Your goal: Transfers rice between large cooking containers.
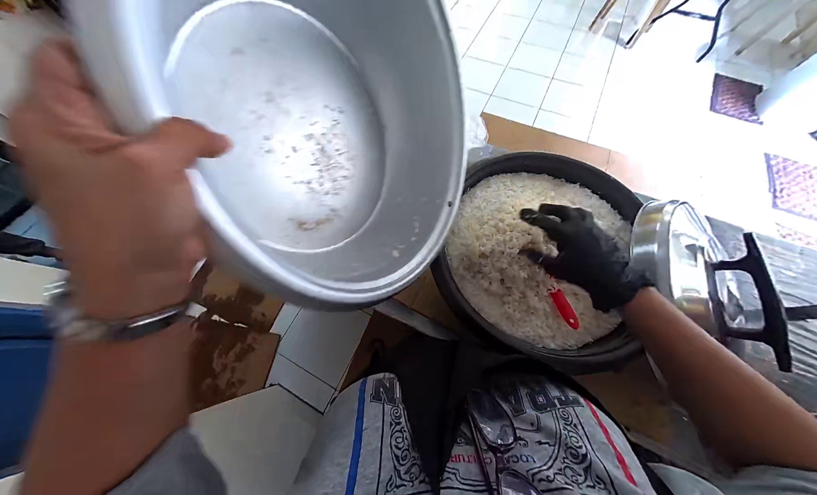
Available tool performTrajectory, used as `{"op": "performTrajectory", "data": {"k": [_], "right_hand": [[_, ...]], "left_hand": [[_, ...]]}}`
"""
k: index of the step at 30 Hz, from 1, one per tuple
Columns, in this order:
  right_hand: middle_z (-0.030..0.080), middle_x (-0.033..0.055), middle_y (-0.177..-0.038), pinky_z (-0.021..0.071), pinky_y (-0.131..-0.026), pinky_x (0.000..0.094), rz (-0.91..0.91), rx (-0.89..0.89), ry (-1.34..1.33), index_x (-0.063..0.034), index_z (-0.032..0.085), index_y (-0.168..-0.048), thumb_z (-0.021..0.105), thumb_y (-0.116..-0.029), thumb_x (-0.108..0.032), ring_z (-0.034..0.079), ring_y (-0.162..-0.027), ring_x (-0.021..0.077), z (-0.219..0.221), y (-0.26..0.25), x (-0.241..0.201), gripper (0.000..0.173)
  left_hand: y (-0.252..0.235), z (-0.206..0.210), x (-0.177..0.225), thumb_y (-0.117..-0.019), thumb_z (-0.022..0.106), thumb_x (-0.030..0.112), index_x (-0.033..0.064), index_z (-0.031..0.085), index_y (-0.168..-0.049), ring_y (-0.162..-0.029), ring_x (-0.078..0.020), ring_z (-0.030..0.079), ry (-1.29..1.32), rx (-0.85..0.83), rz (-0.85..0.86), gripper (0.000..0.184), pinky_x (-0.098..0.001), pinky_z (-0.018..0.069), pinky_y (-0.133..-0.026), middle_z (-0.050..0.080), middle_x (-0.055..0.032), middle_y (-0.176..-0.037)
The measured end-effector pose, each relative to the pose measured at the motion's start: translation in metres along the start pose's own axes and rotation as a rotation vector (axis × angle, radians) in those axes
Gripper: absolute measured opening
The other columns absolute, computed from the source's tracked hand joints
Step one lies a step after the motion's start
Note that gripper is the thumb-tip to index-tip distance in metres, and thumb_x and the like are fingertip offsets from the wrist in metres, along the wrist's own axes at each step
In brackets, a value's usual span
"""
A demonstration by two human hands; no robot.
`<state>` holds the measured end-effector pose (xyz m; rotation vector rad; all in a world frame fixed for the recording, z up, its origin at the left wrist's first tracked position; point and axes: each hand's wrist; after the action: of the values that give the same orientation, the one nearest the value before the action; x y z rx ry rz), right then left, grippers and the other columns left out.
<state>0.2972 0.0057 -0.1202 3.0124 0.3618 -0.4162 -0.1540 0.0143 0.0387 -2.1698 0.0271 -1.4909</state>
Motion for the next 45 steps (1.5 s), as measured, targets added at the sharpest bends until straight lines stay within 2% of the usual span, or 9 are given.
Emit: {"op": "performTrajectory", "data": {"k": [4,11,14,20,23,26,34,37,45], "right_hand": [[0.019,0.0125,-0.172,0.0194,-0.108,0.0851,-0.149,-0.211,0.180,-0.0336,0.040,-0.159,0.068,-0.0971,-0.040,0.013,-0.155,0.0518,0.043,-0.001,-0.003,0.068],[0.055,0.0243,-0.145,0.0507,-0.092,0.0699,-0.019,-0.092,0.036,-0.0140,0.061,-0.142,0.067,-0.0954,-0.011,0.054,-0.130,0.0508,0.024,-0.062,0.043,0.047],[0.059,0.0292,-0.135,0.0478,-0.095,0.0711,0.048,-0.066,-0.039,-0.0038,0.064,-0.134,0.064,-0.0975,-0.009,0.057,-0.124,0.0515,0.006,-0.074,0.064,0.037],[0.061,0.0340,-0.121,0.0457,-0.093,0.0713,0.247,0.194,-0.081,0.0013,0.065,-0.122,0.066,-0.0947,-0.010,0.059,-0.115,0.0535,-0.044,-0.055,0.046,0.030],[0.069,0.0280,-0.111,0.0476,-0.086,0.0731,0.264,0.021,-0.082,-0.0046,0.066,-0.130,0.068,-0.0948,-0.008,0.065,-0.102,0.0502,-0.051,-0.012,0.024,0.036],[0.071,0.0258,-0.096,0.0491,-0.075,0.0726,0.427,-0.181,-0.012,-0.0043,0.072,-0.111,0.070,-0.0953,-0.018,0.067,-0.092,0.0489,-0.030,0.032,0.009,0.021],[0.068,0.0306,-0.106,0.0514,-0.080,0.0698,0.753,-0.331,0.027,-0.0012,0.055,-0.130,0.078,-0.0856,-0.011,0.067,-0.100,0.0513,0.041,0.059,-0.012,0.051],[0.067,0.0313,-0.112,0.0509,-0.085,0.0684,0.823,-0.360,0.128,-0.0008,0.049,-0.138,0.072,-0.0917,-0.021,0.066,-0.107,0.0515,0.022,0.052,-0.036,0.055],[0.069,0.0291,-0.110,0.0477,-0.085,0.0707,0.706,-0.319,0.376,0.0014,0.069,-0.110,0.068,-0.0943,-0.012,0.064,-0.108,0.0505,-0.056,0.020,-0.084,0.021]], "left_hand": [[0.000,-0.080,-0.040,-0.0953,0.063,0.019,0.0078,0.058,-0.131,-0.108,-0.0179,0.069,-0.006,-0.065,-0.175,0.038,-0.0430,0.0609,-0.089,0.068,-0.0072,-0.120],[0.042,-0.085,-0.033,-0.0751,0.074,0.004,0.0138,0.052,-0.137,-0.109,-0.0145,0.064,-0.434,0.086,-0.274,0.066,-0.0380,0.0596,-0.087,0.062,-0.0068,-0.126],[0.066,-0.084,-0.038,-0.0750,0.072,0.001,0.0141,0.052,-0.131,-0.089,-0.0104,0.067,-0.478,0.095,-0.349,0.061,-0.0351,0.0588,-0.071,0.064,-0.0056,-0.115],[0.076,-0.075,-0.058,-0.0783,0.072,0.003,0.0169,0.053,-0.135,-0.089,-0.0065,0.068,-0.310,0.140,-0.513,0.062,-0.0318,0.0605,-0.070,0.065,-0.0002,-0.116],[0.074,-0.050,-0.057,-0.0792,0.067,-0.004,0.0153,0.048,-0.139,-0.099,-0.0061,0.065,-0.208,0.169,-0.592,0.066,-0.0316,0.0600,-0.078,0.060,-0.0005,-0.123],[0.079,-0.044,-0.072,-0.0772,0.067,-0.010,0.0123,0.049,-0.139,-0.102,-0.0090,0.064,-0.124,0.187,-0.636,0.068,-0.0339,0.0588,-0.080,0.059,-0.0042,-0.125],[0.095,-0.090,-0.130,-0.0833,0.060,-0.011,0.0074,0.046,-0.140,-0.097,-0.0075,0.064,-0.001,0.240,-0.723,0.061,-0.0272,0.0570,-0.078,0.058,-0.0067,-0.122],[0.102,-0.103,-0.153,-0.0828,0.059,-0.010,0.0050,0.047,-0.136,-0.095,-0.0116,0.064,0.039,0.269,-0.761,0.057,-0.0314,0.0577,-0.076,0.059,-0.0095,-0.117],[0.109,-0.112,-0.172,-0.0856,0.058,-0.007,0.0033,0.045,-0.145,-0.100,-0.0154,0.063,0.021,0.246,-0.825,0.062,-0.0345,0.0559,-0.080,0.058,-0.0148,-0.128]]}}
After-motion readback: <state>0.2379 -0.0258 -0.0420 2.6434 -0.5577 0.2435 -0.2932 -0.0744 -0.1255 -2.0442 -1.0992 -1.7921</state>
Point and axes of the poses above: each hand's wrist, its own y-axis away from the middle knuckle, its own z-axis out of the palm, x = y × z
